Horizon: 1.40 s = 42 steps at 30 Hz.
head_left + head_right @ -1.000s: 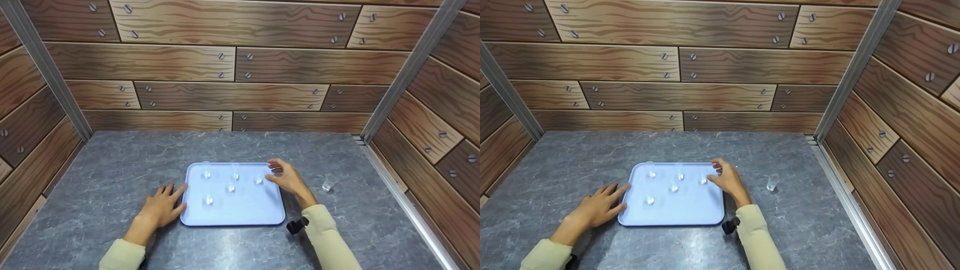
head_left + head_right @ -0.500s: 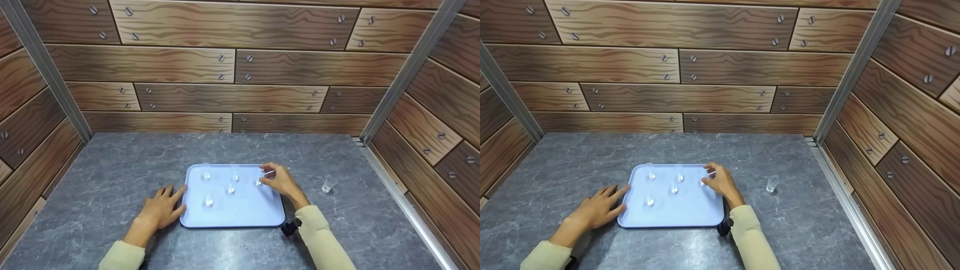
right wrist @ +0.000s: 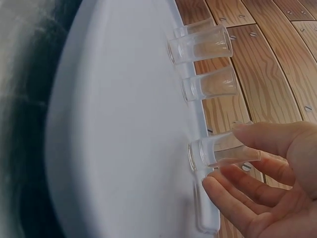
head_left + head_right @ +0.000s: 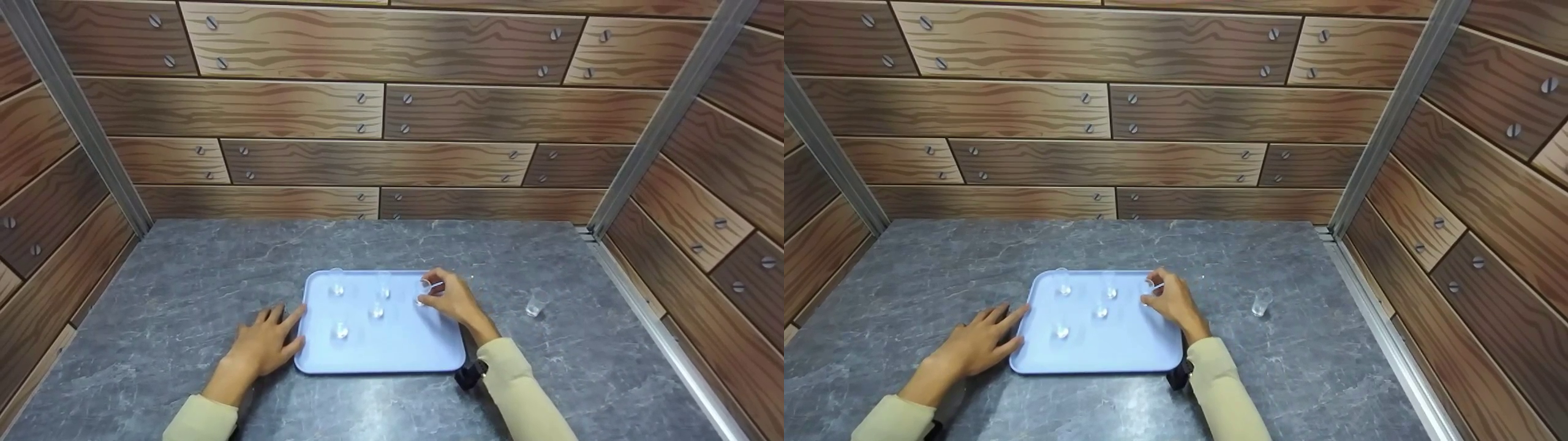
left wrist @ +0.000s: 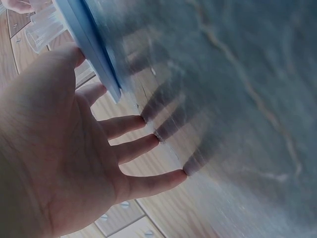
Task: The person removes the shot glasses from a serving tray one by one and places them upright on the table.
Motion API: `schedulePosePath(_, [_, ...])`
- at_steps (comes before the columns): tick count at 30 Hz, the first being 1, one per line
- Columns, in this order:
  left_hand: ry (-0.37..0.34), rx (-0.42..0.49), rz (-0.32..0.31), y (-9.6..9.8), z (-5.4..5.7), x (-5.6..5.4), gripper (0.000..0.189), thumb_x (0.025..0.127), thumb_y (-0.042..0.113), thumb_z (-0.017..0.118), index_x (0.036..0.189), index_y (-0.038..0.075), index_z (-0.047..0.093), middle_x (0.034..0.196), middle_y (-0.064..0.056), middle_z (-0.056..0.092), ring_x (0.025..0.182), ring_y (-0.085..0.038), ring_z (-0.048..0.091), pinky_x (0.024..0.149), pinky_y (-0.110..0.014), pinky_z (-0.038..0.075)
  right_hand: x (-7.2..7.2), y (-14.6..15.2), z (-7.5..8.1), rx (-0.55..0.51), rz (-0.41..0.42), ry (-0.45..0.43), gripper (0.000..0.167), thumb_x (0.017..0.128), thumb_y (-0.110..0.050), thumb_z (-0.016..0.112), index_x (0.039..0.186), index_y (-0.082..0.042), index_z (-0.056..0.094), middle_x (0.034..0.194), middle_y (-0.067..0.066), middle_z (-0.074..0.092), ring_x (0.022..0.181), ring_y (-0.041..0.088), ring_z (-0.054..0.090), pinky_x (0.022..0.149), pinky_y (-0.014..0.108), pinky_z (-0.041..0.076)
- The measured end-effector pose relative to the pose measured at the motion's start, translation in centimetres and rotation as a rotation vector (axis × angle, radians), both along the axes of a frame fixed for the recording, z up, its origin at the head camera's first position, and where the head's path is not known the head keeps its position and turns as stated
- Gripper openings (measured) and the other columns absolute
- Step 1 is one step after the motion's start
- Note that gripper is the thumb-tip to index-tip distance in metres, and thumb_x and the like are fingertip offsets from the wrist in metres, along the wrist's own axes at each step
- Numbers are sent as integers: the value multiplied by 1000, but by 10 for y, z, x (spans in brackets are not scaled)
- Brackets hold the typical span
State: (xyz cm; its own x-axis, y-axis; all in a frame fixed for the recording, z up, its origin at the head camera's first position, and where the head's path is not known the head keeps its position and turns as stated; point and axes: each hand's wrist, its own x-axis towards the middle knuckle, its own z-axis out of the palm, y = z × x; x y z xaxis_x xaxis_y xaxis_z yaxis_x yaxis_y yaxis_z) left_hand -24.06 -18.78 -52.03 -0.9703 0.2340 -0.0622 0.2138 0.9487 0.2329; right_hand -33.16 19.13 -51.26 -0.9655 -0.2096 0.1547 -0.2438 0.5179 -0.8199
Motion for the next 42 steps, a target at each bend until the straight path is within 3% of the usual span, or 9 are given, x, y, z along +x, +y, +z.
schedulePosePath(7, [-7,-10,-5,-1,-1,-1,62,104,47,53,160,24,39,156,-27,44,142,-51,44,95,-82,41,8,6,4,36,6,14,30,83,-6,83,105,0,65,105,17,71,99,34,72,81,33,57])
schedulePosePath(14, [-20,-10,-5,-1,-2,-1,62,105,48,53,160,25,38,157,-27,43,143,-51,42,96,-82,40,24,21,8,37,48,5,30,83,-6,83,104,2,63,103,20,70,95,30,71,77,25,54])
schedulePosePath(21, [-24,-16,-5,-2,-3,-2,62,105,48,52,161,25,37,157,-27,43,143,-52,42,97,-82,39,38,35,14,67,37,14,29,84,-7,82,105,1,63,102,18,72,91,22,70,78,24,54])
schedulePosePath(32, [-6,-8,-9,-2,-3,-2,62,104,47,53,160,24,39,156,-27,44,141,-51,44,95,-82,40,57,52,18,93,59,47,30,84,-9,82,106,0,63,100,15,69,94,25,71,86,41,60])
schedulePosePath(42, [-38,-28,-8,-1,-2,-3,63,105,51,50,161,25,36,157,-26,42,143,-51,42,98,-83,37,70,69,20,127,57,47,30,83,-9,83,105,-1,64,100,12,69,94,23,69,84,35,60])
